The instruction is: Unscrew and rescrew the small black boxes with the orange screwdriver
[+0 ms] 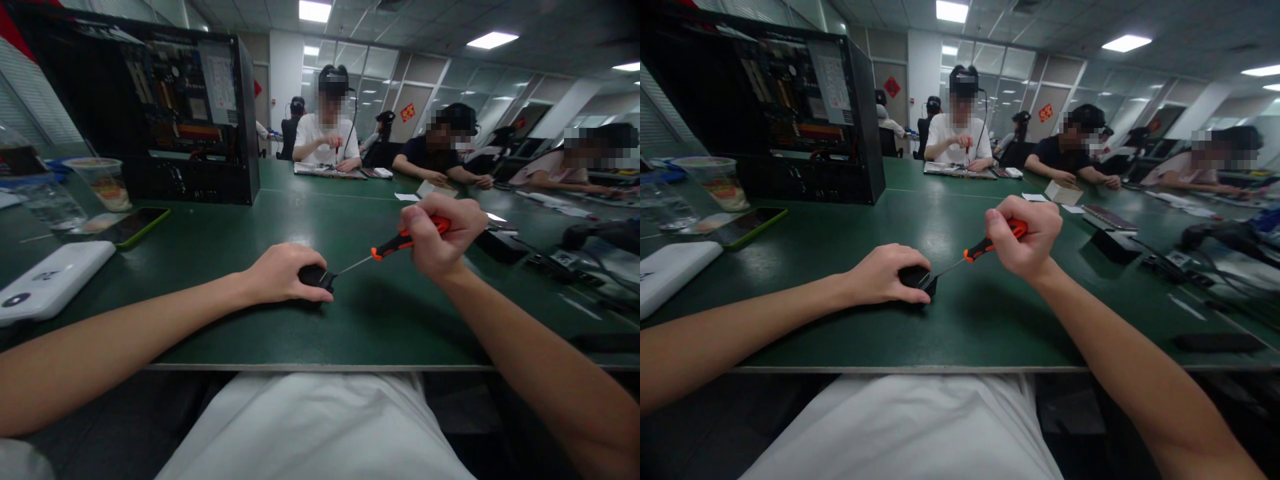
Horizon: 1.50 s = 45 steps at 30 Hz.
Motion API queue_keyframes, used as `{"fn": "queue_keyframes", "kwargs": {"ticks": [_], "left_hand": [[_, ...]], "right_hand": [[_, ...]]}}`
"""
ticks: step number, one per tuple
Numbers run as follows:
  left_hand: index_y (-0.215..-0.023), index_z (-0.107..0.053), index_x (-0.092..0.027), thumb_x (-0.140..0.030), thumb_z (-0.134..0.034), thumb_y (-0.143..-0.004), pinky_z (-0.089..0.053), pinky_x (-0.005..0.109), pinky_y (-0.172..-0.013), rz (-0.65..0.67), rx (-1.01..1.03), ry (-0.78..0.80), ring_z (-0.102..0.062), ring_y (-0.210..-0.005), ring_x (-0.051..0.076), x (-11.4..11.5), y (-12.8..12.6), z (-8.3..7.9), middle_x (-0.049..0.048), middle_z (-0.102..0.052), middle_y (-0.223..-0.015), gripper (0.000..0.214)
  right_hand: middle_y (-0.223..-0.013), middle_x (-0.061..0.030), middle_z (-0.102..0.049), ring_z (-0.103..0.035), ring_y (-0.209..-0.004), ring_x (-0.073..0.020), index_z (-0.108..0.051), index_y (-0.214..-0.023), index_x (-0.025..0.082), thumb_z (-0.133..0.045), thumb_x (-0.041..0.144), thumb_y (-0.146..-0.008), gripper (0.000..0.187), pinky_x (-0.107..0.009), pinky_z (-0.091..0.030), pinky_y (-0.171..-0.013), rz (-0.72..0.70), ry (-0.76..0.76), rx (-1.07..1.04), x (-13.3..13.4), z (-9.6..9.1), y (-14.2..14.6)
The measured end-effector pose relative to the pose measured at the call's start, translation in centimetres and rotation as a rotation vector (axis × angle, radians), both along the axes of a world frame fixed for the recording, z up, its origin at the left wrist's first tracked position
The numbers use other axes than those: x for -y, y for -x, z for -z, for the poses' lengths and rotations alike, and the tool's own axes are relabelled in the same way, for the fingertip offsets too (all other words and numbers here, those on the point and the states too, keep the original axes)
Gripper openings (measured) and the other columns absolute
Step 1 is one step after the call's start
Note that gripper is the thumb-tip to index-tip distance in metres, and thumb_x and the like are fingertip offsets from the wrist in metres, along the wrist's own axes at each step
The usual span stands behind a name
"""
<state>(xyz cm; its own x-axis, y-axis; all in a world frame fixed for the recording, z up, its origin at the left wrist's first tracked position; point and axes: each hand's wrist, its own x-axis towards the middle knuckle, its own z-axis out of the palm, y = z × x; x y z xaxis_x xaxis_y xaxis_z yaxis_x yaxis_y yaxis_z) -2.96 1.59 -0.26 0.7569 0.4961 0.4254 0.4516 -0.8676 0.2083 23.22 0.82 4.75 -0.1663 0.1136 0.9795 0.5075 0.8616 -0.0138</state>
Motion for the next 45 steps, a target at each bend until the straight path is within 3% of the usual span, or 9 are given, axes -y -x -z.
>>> {"fn": "queue_keyframes", "kwargs": {"ticks": [13, 21, 28, 34, 39, 42, 45], "left_hand": [[-0.107, -0.07, -0.018, -0.064, -0.07, -0.084, -0.043, 0.028, -0.075, -0.018, -0.027, 0.005, -0.069, -0.088, 0.021, 0.2, 0.0, 0.2, 0.0038, -0.075, -0.097, 0.051], [-0.109, -0.071, -0.019, -0.063, -0.068, -0.086, -0.044, 0.029, -0.076, -0.023, -0.065, -0.031, -0.07, -0.088, 0.021, 0.2, 0.0, 0.0, 0.0042, -0.076, -0.097, 0.05], [-0.108, -0.072, -0.019, -0.064, -0.068, -0.086, -0.043, 0.029, -0.075, -0.022, -0.101, -0.052, -0.069, -0.083, 0.021, 0.0, 0.1, -0.1, 0.004, -0.076, -0.092, 0.05], [-0.108, -0.072, -0.019, -0.064, -0.067, -0.086, -0.043, 0.029, -0.075, -0.018, -0.108, -0.052, -0.069, -0.083, 0.021, -0.1, 0.0, -0.1, 0.0043, -0.075, -0.091, 0.051], [-0.109, -0.072, -0.019, -0.065, -0.064, -0.088, -0.043, 0.03, -0.075, -0.015, -0.109, -0.068, -0.069, -0.084, 0.022, -0.1, 0.2, 0.0, 0.0046, -0.075, -0.091, 0.052], [-0.108, -0.072, -0.019, -0.066, -0.064, -0.088, -0.043, 0.03, -0.075, -0.019, -0.114, -0.069, -0.069, -0.083, 0.022, 0.0, 0.2, -0.1, 0.0047, -0.075, -0.09, 0.052], [-0.107, -0.072, -0.019, -0.066, -0.063, -0.088, -0.043, 0.03, -0.075, -0.024, -0.122, -0.063, -0.069, -0.082, 0.022, 0.0, 0.1, -0.1, 0.0044, -0.075, -0.091, 0.051]], "right_hand": [[-0.052, 0.0051, -0.05, -0.044, -0.045, -0.0073, -0.053, -0.063, 0.02, -0.058, 0.025, -0.092, 0.029, -0.025, -0.032, -0.044, -0.098, 0.035, 0.019, -0.2, 0.3, 0.4], [-0.06, 0.0042, -0.045, -0.044, -0.05, -0.0105, -0.05, -0.074, 0.023, -0.059, 0.035, -0.093, 0.025, -0.027, -0.036, -0.049, -0.149, 0.297, -0.31, -1.5, 2.1, 1.7], [-0.059, 0.0047, -0.043, -0.041, -0.051, -0.0089, -0.051, -0.073, 0.021, -0.056, 0.031, -0.092, 0.022, -0.025, -0.036, -0.05, -0.067, 0.491, -0.25, -2.7, 2.4, 2.0], [-0.059, 0.0036, -0.046, -0.043, -0.052, -0.0095, -0.051, -0.074, 0.021, -0.055, 0.032, -0.094, 0.023, -0.027, -0.036, -0.052, -0.06, 0.4, -0.132, -2.0, 1.6, 1.3], [-0.062, 0.0029, -0.049, -0.045, -0.051, -0.01, -0.051, -0.078, 0.023, -0.059, 0.036, -0.092, 0.021, -0.028, -0.036, -0.05, -0.04, 0.188, -0.107, -1.0, 1.8, 1.3], [-0.065, 0.0035, -0.051, -0.048, -0.05, -0.01, -0.052, -0.082, 0.025, -0.061, 0.031, -0.089, 0.013, -0.027, -0.036, -0.047, -0.129, 0.07, -0.1, -0.1, 1.8, 1.5], [-0.059, 0.0047, -0.048, -0.044, -0.045, -0.0085, -0.049, -0.077, 0.024, -0.06, 0.021, -0.084, 0.014, -0.026, -0.033, -0.043, -0.278, -0.054, 0.072, 1.5, 1.2, 1.6]]}}
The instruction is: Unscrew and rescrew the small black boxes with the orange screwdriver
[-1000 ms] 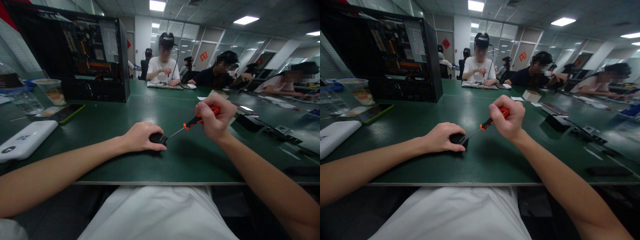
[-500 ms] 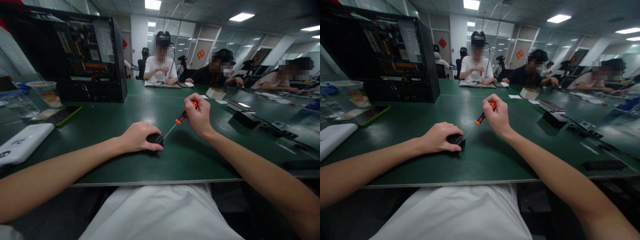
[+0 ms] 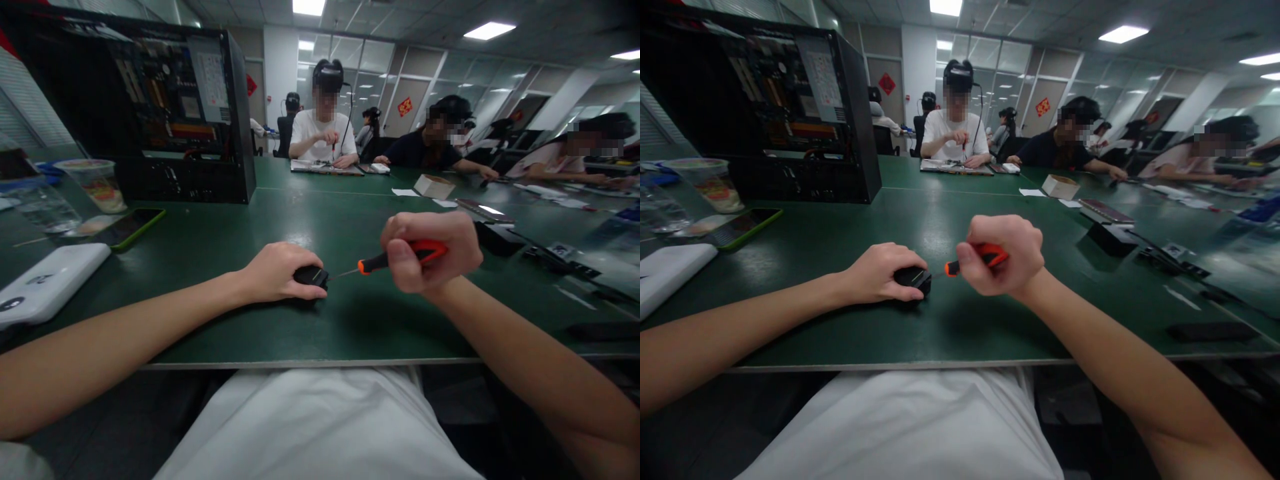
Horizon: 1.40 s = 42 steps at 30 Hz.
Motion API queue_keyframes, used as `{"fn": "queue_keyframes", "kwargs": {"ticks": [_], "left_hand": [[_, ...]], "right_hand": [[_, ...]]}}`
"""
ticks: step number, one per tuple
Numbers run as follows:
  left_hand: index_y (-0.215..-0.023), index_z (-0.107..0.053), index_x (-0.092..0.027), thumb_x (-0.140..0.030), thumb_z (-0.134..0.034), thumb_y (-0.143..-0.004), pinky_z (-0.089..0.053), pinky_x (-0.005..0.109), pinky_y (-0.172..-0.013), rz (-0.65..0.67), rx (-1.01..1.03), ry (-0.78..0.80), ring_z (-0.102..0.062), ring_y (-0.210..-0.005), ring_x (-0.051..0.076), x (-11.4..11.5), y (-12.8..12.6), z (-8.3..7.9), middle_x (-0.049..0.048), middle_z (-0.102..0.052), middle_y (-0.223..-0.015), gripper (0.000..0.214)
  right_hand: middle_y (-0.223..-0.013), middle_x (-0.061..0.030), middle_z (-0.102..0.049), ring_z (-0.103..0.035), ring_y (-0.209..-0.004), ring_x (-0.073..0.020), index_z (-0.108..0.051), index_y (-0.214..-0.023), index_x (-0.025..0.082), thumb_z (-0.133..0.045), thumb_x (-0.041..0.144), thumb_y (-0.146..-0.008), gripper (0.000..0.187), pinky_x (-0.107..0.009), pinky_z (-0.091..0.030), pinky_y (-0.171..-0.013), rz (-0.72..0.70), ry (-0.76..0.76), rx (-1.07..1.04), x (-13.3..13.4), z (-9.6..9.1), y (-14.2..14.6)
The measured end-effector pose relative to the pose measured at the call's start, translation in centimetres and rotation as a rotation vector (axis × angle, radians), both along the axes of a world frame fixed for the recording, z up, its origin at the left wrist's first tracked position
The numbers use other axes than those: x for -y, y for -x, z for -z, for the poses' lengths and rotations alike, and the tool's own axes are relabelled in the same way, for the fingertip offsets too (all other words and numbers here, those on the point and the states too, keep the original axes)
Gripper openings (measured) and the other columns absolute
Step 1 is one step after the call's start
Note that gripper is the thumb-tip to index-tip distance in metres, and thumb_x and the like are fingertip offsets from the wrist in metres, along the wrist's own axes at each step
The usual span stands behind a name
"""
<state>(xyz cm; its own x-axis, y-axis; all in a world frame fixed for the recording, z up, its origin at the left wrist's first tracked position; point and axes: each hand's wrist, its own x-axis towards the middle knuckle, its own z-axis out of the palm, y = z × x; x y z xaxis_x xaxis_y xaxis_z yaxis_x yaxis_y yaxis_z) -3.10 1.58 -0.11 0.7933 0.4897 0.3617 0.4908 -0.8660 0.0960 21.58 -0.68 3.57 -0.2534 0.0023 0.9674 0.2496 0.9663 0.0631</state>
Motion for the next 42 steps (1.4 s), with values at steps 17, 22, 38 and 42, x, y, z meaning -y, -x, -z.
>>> {"fn": "queue_keyframes", "kwargs": {"ticks": [17, 22, 38, 42], "left_hand": [[-0.115, -0.069, -0.019, -0.063, -0.055, -0.094, -0.046, 0.031, -0.078, -0.098, 0.013, 0.005, -0.071, -0.096, 0.025, -0.4, 0.0, 0.2, 0.0071, -0.077, -0.106, 0.051], [-0.116, -0.069, -0.019, -0.063, -0.056, -0.094, -0.046, 0.031, -0.078, -0.103, 0.009, 0.023, -0.071, -0.097, 0.025, -0.5, 0.0, 0.2, 0.0073, -0.076, -0.107, 0.052], [-0.116, -0.07, -0.019, -0.062, -0.059, -0.093, -0.046, 0.031, -0.078, -0.05, 0.019, 0.009, -0.071, -0.093, 0.024, -0.2, 0.0, 0.2, 0.0066, -0.077, -0.102, 0.051], [-0.116, -0.07, -0.019, -0.063, -0.059, -0.092, -0.045, 0.031, -0.078, -0.052, 0.013, 0.004, -0.07, -0.092, 0.024, -0.2, 0.0, 0.2, 0.0063, -0.077, -0.102, 0.051]], "right_hand": [[-0.054, 0.0049, -0.042, -0.041, -0.047, -0.0086, -0.057, -0.07, 0.022, -0.066, 0.032, -0.083, 0.019, -0.026, -0.033, -0.043, -0.083, -0.341, 0.5, 1.7, 1.4, 2.7], [-0.062, 0.0028, -0.055, -0.051, -0.049, -0.0096, -0.058, -0.078, 0.023, -0.062, 0.027, -0.088, 0.011, -0.025, -0.04, -0.046, -0.038, 0.137, -0.018, -1.0, 1.8, 0.6], [-0.054, 0.0081, -0.047, -0.041, -0.04, -0.0064, -0.048, -0.094, 0.021, -0.063, 0.041, -0.088, 0.026, -0.019, -0.033, -0.039, -0.036, 1.465, -0.39, -7.0, 3.7, 0.7], [-0.052, 0.0066, -0.046, -0.045, -0.041, -0.0088, -0.054, -0.097, 0.018, -0.066, 0.041, -0.088, 0.027, -0.02, -0.035, -0.039, -0.017, 1.618, -0.176, -7.3, 4.7, 0.8]]}}
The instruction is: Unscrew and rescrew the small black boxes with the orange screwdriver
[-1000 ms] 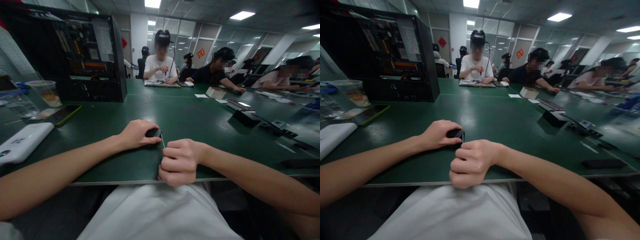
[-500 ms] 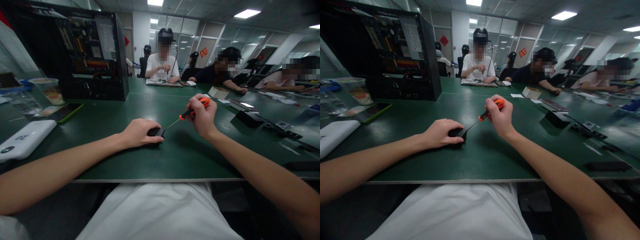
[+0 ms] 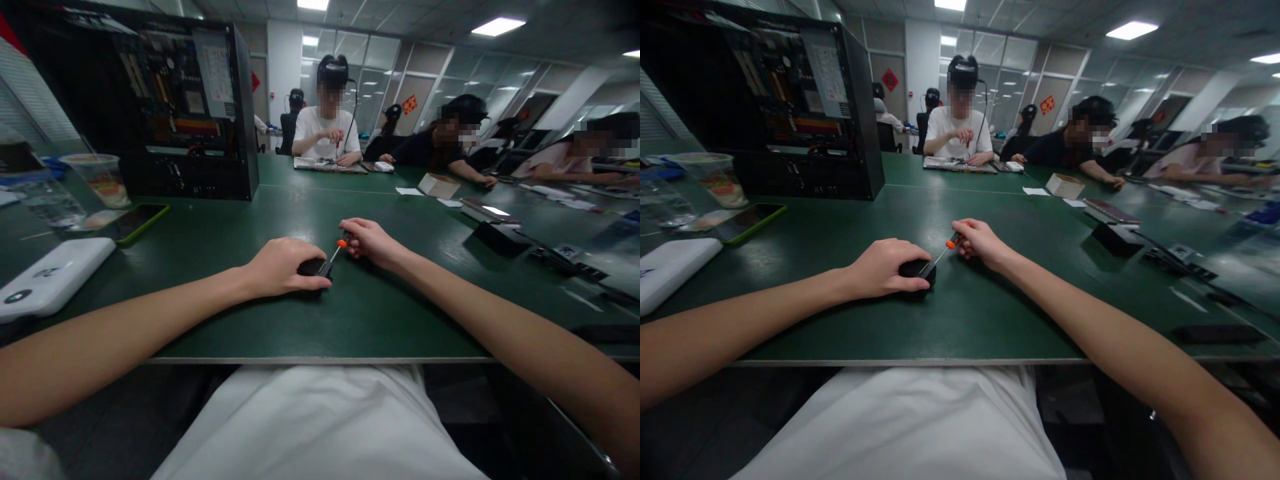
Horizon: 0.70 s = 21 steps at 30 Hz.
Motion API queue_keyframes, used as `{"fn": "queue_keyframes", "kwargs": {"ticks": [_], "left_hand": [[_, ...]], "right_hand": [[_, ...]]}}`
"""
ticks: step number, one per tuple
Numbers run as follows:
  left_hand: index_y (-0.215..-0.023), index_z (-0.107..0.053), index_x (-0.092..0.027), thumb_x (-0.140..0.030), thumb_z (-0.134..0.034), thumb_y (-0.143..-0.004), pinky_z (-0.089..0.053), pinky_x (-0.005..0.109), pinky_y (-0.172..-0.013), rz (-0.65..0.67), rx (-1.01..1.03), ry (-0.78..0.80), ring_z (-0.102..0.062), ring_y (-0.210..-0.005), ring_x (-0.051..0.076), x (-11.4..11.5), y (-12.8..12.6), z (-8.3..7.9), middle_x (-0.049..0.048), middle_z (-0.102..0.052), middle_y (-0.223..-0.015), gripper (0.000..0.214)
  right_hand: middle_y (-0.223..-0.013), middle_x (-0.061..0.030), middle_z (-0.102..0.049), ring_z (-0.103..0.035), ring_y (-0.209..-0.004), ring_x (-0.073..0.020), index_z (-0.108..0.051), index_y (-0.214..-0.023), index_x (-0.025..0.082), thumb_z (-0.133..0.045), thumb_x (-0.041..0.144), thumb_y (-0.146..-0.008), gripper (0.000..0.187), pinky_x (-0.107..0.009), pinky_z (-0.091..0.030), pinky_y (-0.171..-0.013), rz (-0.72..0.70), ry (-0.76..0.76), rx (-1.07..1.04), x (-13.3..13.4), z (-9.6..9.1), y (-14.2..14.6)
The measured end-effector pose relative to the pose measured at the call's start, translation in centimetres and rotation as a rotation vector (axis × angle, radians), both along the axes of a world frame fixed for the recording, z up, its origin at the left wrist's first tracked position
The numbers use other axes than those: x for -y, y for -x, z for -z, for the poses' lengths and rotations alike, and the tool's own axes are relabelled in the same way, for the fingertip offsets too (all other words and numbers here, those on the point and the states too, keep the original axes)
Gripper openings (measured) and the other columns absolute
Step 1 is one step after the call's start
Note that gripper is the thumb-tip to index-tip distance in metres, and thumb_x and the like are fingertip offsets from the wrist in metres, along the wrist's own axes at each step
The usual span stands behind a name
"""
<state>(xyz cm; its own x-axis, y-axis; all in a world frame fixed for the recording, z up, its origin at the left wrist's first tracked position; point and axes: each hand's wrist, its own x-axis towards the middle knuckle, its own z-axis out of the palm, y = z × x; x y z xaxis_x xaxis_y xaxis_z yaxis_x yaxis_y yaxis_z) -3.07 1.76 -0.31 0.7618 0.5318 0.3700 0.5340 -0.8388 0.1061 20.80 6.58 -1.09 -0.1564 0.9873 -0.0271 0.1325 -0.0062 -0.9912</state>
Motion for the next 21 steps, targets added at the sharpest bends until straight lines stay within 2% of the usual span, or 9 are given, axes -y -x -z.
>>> {"fn": "queue_keyframes", "kwargs": {"ticks": [4, 8, 11, 13, 16, 21], "left_hand": [[-0.116, -0.07, -0.02, -0.064, -0.059, -0.092, -0.044, 0.031, -0.077, 0.002, -0.006, -0.001, -0.07, -0.091, 0.024, 0.02, 0.02, 0.0, 0.006, -0.077, -0.101, 0.051], [-0.117, -0.07, -0.019, -0.063, -0.059, -0.093, -0.044, 0.031, -0.077, 0.012, -0.004, -0.006, -0.07, -0.091, 0.024, 0.1, -0.04, 0.01, 0.0065, -0.077, -0.102, 0.052], [-0.117, -0.07, -0.019, -0.063, -0.058, -0.093, -0.044, 0.031, -0.077, 0.011, -0.005, -0.006, -0.07, -0.091, 0.024, 0.12, -0.07, 0.01, 0.0069, -0.076, -0.102, 0.052], [-0.117, -0.069, -0.019, -0.063, -0.058, -0.093, -0.044, 0.031, -0.077, 0.014, -0.002, 0.003, -0.07, -0.091, 0.025, 0.1, -0.05, 0.03, 0.0069, -0.076, -0.102, 0.052], [-0.119, -0.068, -0.018, -0.063, -0.056, -0.094, -0.045, 0.031, -0.078, 0.022, 0.016, 0.023, -0.07, -0.095, 0.025, 0.04, 0.01, 0.1, 0.007, -0.076, -0.106, 0.052], [-0.119, -0.068, -0.018, -0.061, -0.057, -0.094, -0.046, 0.031, -0.08, 0.034, 0.046, 0.028, -0.07, -0.095, 0.025, -0.03, 0.04, 0.24, 0.0074, -0.076, -0.106, 0.051]], "right_hand": [[-0.055, 0.005, -0.048, -0.042, -0.042, -0.0073, -0.058, -0.099, 0.017, -0.064, 0.042, -0.09, 0.028, -0.02, -0.033, -0.039, -0.077, -0.018, 0.13, -0.08, 0.37, 0.02], [-0.065, 0.0015, -0.055, -0.045, -0.047, -0.0092, -0.059, -0.1, 0.017, -0.054, 0.041, -0.095, 0.025, -0.022, -0.035, -0.042, -0.103, -0.136, 0.285, -0.13, 0.42, -0.02], [-0.078, -0.0052, -0.062, -0.053, -0.064, -0.0118, -0.064, -0.086, 0.016, -0.054, 0.042, -0.095, 0.029, -0.024, -0.04, -0.056, -0.131, -0.309, 0.453, 0.1, 0.14, -0.11], [-0.081, -0.0068, -0.063, -0.054, -0.074, -0.0137, -0.064, -0.074, 0.016, -0.054, 0.043, -0.095, 0.036, -0.025, -0.04, -0.067, -0.166, -0.427, 0.574, 0.38, -0.11, -0.18], [-0.074, -0.0059, -0.062, -0.051, -0.071, -0.0145, -0.063, -0.069, 0.016, -0.045, 0.046, -0.099, 0.046, -0.028, -0.035, -0.071, -0.223, -0.513, 0.738, 0.7, -0.28, -0.33], [-0.065, -0.0047, -0.056, -0.044, -0.06, -0.013, -0.056, -0.064, 0.017, -0.032, 0.056, -0.101, 0.059, -0.03, -0.029, -0.065, -0.238, -0.536, 0.919, 0.46, -0.28, -0.76]]}}
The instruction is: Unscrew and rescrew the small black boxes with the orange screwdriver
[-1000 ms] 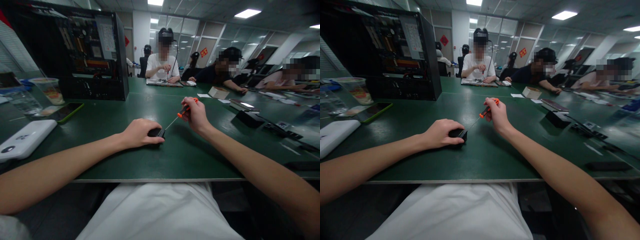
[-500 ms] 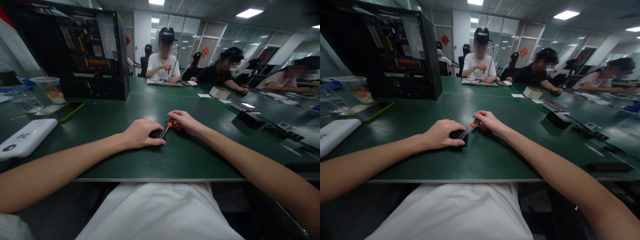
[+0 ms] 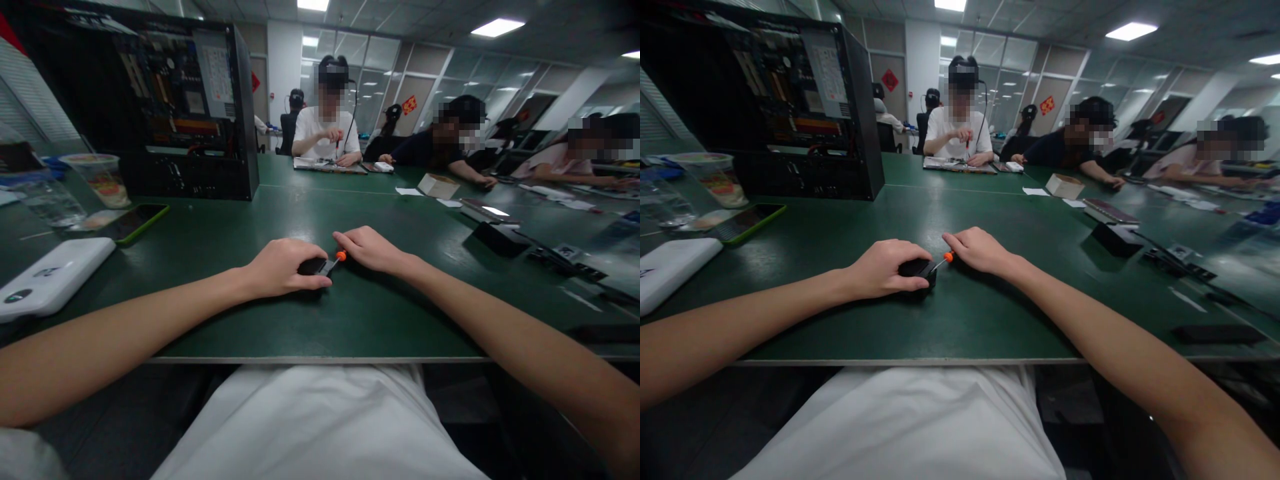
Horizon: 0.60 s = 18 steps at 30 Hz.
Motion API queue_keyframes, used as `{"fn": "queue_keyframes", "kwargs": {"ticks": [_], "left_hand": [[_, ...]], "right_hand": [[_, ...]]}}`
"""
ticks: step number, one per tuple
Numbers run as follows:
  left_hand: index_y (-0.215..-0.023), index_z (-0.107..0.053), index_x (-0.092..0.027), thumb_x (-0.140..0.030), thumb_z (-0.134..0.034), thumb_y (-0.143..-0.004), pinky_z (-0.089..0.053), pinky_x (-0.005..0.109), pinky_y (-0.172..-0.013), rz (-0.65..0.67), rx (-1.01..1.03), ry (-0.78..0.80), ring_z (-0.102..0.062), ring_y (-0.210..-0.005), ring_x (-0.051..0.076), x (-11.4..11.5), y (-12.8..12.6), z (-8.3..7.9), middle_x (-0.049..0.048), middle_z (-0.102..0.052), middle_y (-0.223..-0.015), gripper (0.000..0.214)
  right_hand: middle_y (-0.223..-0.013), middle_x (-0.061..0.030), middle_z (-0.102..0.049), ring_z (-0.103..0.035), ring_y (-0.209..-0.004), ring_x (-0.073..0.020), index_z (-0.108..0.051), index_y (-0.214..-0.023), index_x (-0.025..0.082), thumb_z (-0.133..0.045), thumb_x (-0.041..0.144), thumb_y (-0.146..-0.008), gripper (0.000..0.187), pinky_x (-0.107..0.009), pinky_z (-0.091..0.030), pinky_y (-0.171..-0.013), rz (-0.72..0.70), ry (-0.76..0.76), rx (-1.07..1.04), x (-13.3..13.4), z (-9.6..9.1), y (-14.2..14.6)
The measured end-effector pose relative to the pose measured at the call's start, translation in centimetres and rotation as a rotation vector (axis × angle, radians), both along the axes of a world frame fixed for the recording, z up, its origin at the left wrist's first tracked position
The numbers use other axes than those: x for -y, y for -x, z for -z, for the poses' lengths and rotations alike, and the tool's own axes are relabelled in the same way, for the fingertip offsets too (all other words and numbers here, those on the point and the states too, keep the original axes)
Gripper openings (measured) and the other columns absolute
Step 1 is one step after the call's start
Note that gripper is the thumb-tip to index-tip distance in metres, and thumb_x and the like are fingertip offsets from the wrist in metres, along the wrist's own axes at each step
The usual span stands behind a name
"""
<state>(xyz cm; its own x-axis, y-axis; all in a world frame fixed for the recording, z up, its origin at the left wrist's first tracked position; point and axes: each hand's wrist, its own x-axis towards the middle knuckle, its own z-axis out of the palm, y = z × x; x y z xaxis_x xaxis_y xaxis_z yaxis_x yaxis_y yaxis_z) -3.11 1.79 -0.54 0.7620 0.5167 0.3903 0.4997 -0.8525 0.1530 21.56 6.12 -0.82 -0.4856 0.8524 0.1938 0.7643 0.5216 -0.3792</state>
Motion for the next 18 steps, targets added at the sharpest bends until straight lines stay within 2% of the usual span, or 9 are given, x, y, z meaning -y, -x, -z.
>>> {"fn": "queue_keyframes", "kwargs": {"ticks": [5, 11, 18], "left_hand": [[-0.117, -0.07, -0.018, -0.06, -0.058, -0.094, -0.046, 0.031, -0.08, 0.002, 0.008, -0.003, -0.07, -0.095, 0.025, 0.0, -0.2, 0.0, 0.0075, -0.076, -0.105, 0.05], [-0.115, -0.07, -0.017, -0.061, -0.058, -0.094, -0.046, 0.031, -0.079, -0.003, 0.004, 0.001, -0.07, -0.093, 0.024, 0.1, -0.1, -0.2, 0.0071, -0.076, -0.103, 0.05], [-0.114, -0.07, -0.017, -0.062, -0.057, -0.094, -0.045, 0.03, -0.077, -0.019, -0.015, -0.004, -0.07, -0.091, 0.024, 0.2, -0.1, -0.2, 0.0075, -0.076, -0.102, 0.051]], "right_hand": [[-0.056, -0.0033, -0.045, -0.033, -0.055, -0.0117, -0.044, -0.054, 0.018, -0.029, 0.06, -0.099, 0.063, -0.031, -0.023, -0.061, 0.066, -0.079, 0.092, -0.5, -1.2, -1.1], [-0.057, -0.0042, -0.046, -0.032, -0.056, -0.0115, -0.044, -0.056, 0.017, -0.031, 0.058, -0.098, 0.061, -0.032, -0.02, -0.061, 0.163, -0.187, 0.133, -0.8, -2.7, -2.6], [-0.059, -0.0062, -0.053, -0.036, -0.055, -0.0121, -0.051, -0.056, 0.016, -0.028, 0.06, -0.1, 0.066, -0.031, -0.023, -0.06, 0.194, -0.175, 0.161, 0.0, -2.1, -1.3]]}}
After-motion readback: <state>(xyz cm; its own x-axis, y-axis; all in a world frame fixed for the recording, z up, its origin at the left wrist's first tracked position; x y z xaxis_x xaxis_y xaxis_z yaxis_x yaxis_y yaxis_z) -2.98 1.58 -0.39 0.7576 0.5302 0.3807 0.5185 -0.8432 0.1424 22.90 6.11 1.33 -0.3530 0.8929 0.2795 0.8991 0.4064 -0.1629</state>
